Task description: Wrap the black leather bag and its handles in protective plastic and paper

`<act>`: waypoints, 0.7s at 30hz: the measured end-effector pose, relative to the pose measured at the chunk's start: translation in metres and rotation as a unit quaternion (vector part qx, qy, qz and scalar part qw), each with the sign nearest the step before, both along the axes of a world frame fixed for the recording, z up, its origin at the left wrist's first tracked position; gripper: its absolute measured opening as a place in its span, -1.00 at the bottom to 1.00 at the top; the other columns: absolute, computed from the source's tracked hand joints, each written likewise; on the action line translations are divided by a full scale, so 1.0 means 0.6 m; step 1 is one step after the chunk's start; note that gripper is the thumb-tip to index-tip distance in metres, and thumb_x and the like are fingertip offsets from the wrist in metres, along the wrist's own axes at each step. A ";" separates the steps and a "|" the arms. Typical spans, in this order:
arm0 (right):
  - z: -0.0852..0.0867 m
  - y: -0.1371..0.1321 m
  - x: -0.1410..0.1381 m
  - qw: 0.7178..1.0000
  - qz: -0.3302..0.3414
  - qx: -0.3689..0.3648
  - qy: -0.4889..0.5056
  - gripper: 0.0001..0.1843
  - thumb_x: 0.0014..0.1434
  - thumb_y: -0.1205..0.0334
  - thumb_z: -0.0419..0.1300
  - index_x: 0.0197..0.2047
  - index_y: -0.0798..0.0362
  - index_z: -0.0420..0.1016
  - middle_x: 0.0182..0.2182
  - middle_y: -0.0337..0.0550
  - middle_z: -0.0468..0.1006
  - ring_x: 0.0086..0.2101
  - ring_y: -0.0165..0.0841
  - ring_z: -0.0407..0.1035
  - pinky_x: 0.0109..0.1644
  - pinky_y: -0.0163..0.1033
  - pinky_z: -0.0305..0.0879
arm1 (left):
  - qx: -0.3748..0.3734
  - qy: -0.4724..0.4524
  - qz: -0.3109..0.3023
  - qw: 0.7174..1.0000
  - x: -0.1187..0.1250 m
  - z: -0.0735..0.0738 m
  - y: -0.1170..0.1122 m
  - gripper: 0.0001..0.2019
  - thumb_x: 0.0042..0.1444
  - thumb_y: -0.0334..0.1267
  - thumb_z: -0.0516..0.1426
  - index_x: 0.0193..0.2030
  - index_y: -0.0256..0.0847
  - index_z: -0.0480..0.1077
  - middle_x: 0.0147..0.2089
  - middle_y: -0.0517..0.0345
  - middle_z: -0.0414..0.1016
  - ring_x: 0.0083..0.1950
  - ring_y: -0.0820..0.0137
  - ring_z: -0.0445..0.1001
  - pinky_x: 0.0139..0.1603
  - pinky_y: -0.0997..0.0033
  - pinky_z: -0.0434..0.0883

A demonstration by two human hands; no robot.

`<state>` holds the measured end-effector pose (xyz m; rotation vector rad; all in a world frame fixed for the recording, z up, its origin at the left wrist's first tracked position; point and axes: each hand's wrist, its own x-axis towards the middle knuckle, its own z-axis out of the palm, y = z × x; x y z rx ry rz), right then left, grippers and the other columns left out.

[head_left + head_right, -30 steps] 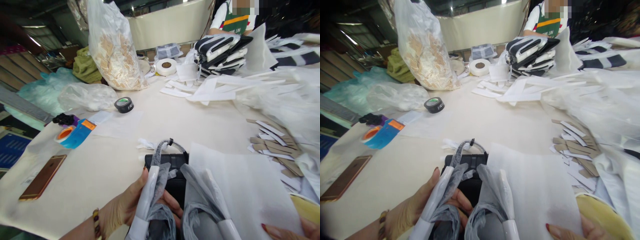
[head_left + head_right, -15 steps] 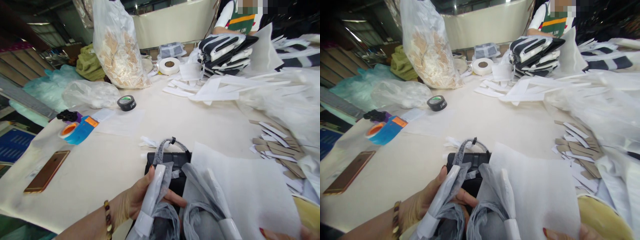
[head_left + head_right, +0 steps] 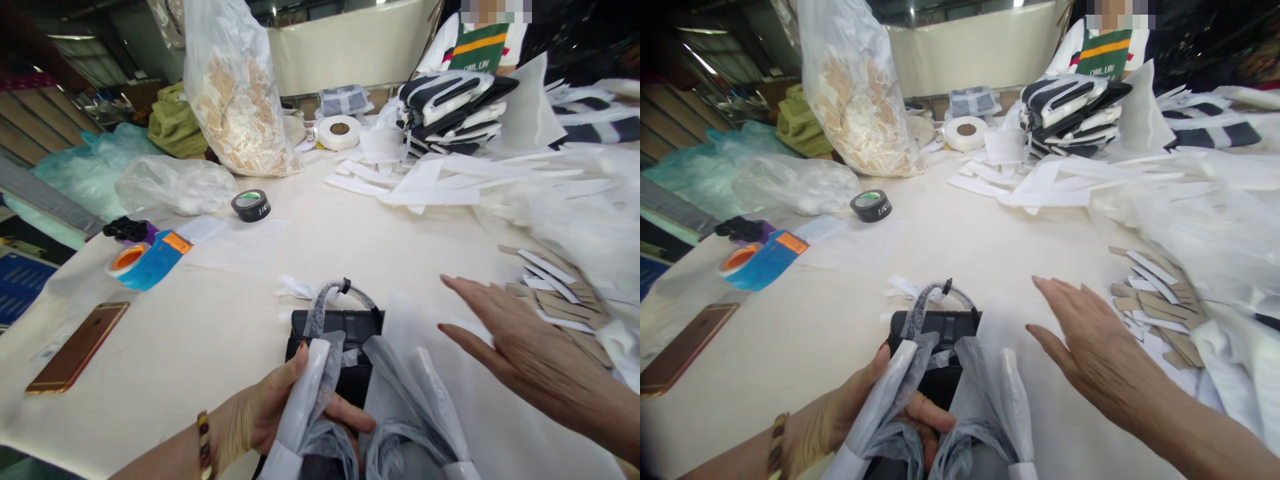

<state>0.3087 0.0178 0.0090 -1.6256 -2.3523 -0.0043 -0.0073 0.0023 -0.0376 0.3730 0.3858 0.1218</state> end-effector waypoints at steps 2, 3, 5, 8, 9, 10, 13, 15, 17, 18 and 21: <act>-0.017 0.034 -0.025 0.995 0.011 -0.095 0.011 -0.42 0.27 -0.06 -0.22 0.12 0.19 0.23 -0.08 0.17 0.45 -0.07 -0.08 0.36 0.05 0.10 0.23 | 0.007 0.008 0.003 1.000 -0.001 -0.001 -0.002 0.14 -0.27 0.54 -0.13 0.11 -0.59 0.28 -0.15 -0.21 0.50 -0.12 0.16 0.45 0.01 0.28 0.27; -0.027 0.044 -0.032 0.991 0.007 -0.132 0.027 -0.45 0.27 -0.06 -0.20 0.09 0.16 0.27 -0.13 0.11 0.47 -0.13 -0.12 0.40 -0.02 0.05 0.30 | 0.009 0.013 0.005 1.000 -0.001 -0.002 -0.003 0.14 -0.26 0.54 -0.15 0.10 -0.59 0.28 -0.17 -0.21 0.50 -0.13 0.17 0.45 0.00 0.30 0.27; -0.044 0.049 -0.034 0.984 -0.008 -0.164 0.067 -0.50 0.24 -0.09 -0.14 0.02 0.06 0.33 -0.20 -0.01 0.46 -0.26 -0.21 0.43 -0.16 -0.07 0.37 | 0.011 0.021 0.005 1.000 -0.002 -0.001 -0.005 0.14 -0.28 0.55 -0.15 0.08 -0.58 0.32 -0.19 -0.18 0.51 -0.18 0.19 0.45 -0.05 0.33 0.29; -0.054 0.036 -0.026 0.981 -0.010 -0.154 0.114 -0.58 0.22 -0.07 -0.07 -0.05 0.01 0.36 -0.26 -0.08 0.45 -0.38 -0.26 0.42 -0.28 -0.12 0.35 | 0.009 0.056 0.014 0.998 -0.002 0.000 -0.006 0.10 -0.29 0.55 -0.14 -0.02 -0.55 0.41 -0.25 -0.11 0.51 -0.32 0.33 0.43 -0.21 0.45 0.30; -0.054 0.031 -0.024 0.979 -0.007 -0.159 0.129 -0.61 0.21 -0.05 -0.05 -0.07 0.01 0.36 -0.29 -0.09 0.46 -0.40 -0.27 0.42 -0.30 -0.14 0.34 | 0.007 0.067 0.018 0.998 -0.002 0.000 -0.006 0.09 -0.29 0.55 -0.14 -0.04 -0.54 0.43 -0.26 -0.09 0.51 -0.36 0.37 0.41 -0.25 0.48 0.30; -0.052 0.026 -0.023 0.975 -0.007 -0.170 0.142 -0.63 0.20 -0.03 -0.02 -0.08 0.02 0.37 -0.33 -0.11 0.48 -0.41 -0.26 0.41 -0.32 -0.15 0.32 | 0.007 0.075 0.018 0.997 -0.002 0.000 -0.005 0.07 -0.28 0.55 -0.13 -0.06 -0.53 0.44 -0.24 -0.08 0.50 -0.37 0.40 0.39 -0.27 0.51 0.29; -0.045 0.022 -0.026 0.959 -0.014 -0.228 0.166 -0.67 0.17 0.01 0.02 -0.10 0.00 0.39 -0.43 -0.17 0.51 -0.41 -0.25 0.40 -0.32 -0.18 0.28 | 0.004 0.060 0.006 0.998 -0.002 -0.003 -0.002 0.06 -0.27 0.53 -0.10 -0.03 -0.52 0.43 -0.12 -0.12 0.45 -0.30 0.39 0.37 -0.25 0.54 0.28; -0.040 0.026 -0.031 0.939 -0.005 -0.294 0.176 -0.71 0.17 0.02 0.01 -0.19 0.00 0.41 -0.48 -0.21 0.49 -0.43 -0.28 0.37 -0.35 -0.21 0.24 | 0.003 0.049 0.004 0.999 -0.001 -0.007 -0.002 0.06 -0.28 0.53 -0.10 -0.03 -0.52 0.43 -0.06 -0.15 0.41 -0.28 0.39 0.35 -0.25 0.54 0.27; -0.035 0.031 -0.038 0.909 0.015 -0.366 0.201 -0.72 0.17 0.01 0.01 -0.37 0.01 0.38 -0.54 -0.26 0.42 -0.47 -0.34 0.31 -0.39 -0.27 0.21 | -0.004 0.054 0.014 0.998 0.001 -0.008 -0.002 0.06 -0.30 0.54 -0.09 -0.05 -0.52 0.44 -0.07 -0.16 0.42 -0.32 0.41 0.33 -0.27 0.55 0.27; -0.033 0.034 -0.041 0.891 0.022 -0.398 0.216 -0.69 0.15 -0.01 0.02 -0.44 0.02 0.34 -0.56 -0.27 0.38 -0.49 -0.36 0.28 -0.42 -0.30 0.19 | -0.008 0.060 0.018 0.998 0.002 -0.008 -0.003 0.05 -0.31 0.53 -0.07 -0.06 -0.52 0.45 -0.10 -0.15 0.43 -0.34 0.42 0.32 -0.29 0.56 0.27; -0.027 0.039 -0.053 0.844 0.036 -0.474 0.247 -0.63 0.13 -0.04 0.01 -0.49 0.07 0.34 -0.56 -0.25 0.36 -0.49 -0.38 0.25 -0.45 -0.33 0.18 | -0.026 0.085 0.026 0.996 0.005 -0.003 -0.004 0.04 -0.35 0.53 -0.02 -0.08 -0.51 0.47 -0.23 -0.10 0.49 -0.40 0.46 0.33 -0.37 0.62 0.26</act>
